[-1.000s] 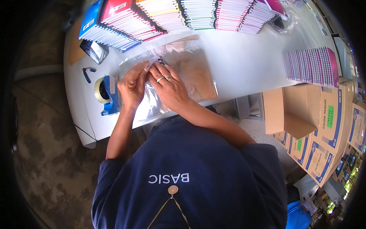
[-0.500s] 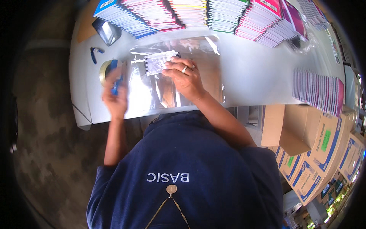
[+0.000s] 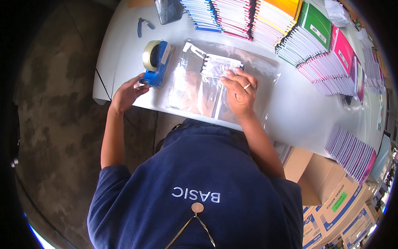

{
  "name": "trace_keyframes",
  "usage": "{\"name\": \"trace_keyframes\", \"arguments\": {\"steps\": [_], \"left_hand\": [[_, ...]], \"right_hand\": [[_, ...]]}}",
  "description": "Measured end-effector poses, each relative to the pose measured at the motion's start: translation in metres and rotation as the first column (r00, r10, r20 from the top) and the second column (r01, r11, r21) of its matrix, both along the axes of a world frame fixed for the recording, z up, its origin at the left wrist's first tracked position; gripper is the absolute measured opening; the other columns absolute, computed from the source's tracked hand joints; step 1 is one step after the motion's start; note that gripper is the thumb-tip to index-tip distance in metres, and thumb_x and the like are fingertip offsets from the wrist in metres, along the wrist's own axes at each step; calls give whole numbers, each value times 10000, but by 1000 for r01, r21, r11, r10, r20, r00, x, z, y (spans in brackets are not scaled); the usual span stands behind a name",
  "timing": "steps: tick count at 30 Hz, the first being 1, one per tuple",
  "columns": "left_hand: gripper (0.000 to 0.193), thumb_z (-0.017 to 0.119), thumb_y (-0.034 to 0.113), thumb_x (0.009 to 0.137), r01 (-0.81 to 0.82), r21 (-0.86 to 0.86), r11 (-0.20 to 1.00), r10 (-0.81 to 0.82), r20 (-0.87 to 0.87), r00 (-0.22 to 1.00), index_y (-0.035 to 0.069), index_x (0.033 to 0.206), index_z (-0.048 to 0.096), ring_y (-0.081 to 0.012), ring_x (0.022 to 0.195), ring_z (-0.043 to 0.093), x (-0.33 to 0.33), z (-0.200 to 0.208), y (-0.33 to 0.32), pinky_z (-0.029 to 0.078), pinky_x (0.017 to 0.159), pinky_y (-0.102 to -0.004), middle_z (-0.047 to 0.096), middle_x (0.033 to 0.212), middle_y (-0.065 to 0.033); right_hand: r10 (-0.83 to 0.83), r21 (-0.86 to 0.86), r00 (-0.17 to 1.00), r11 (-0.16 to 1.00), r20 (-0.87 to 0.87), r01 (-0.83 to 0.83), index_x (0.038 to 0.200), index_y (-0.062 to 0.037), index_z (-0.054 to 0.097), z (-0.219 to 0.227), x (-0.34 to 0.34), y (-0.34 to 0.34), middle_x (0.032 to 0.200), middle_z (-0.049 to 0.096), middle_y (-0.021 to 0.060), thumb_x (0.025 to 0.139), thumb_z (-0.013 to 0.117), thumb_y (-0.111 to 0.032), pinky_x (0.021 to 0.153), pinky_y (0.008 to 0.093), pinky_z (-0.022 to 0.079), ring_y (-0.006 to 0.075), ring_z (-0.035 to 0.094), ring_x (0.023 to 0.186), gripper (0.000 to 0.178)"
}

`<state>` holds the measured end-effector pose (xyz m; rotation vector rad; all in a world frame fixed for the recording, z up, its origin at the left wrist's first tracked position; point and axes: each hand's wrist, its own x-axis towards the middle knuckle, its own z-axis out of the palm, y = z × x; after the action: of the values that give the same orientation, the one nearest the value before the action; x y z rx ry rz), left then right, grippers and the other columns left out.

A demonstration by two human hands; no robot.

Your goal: The person assembles sets of spiral-bound notebooks in various colors, places a cardboard backing on the stack, and then inserts the bundle into a plastic sleeve, securing it with tape.

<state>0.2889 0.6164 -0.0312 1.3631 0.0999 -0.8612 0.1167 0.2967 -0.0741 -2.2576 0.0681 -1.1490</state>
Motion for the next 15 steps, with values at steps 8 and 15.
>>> {"name": "trace_keyframes", "arguments": {"steps": [8, 15], "left_hand": [[195, 650, 199, 869, -440, 788, 432, -407, 605, 684, 8, 870, 691, -131, 640, 608, -2, -41, 34, 490, 601, -299, 654, 713, -36], [369, 647, 315, 882, -167, 19, 986, 151, 337, 929, 1, 689, 642, -64, 453, 491, -117, 59, -177, 362, 427, -213, 579, 559, -41]], "right_hand": [[36, 19, 999, 999, 9, -37, 804, -139, 710, 2, 1, -1, 924, 680, -12, 637, 743, 32, 840, 303, 415, 187, 593, 969, 242], [58, 12, 998, 998, -1, -58, 810, -146, 696, 3, 1, -1, 953, 670, -31, 633, 731, 18, 841, 321, 404, 181, 595, 984, 244]]}}
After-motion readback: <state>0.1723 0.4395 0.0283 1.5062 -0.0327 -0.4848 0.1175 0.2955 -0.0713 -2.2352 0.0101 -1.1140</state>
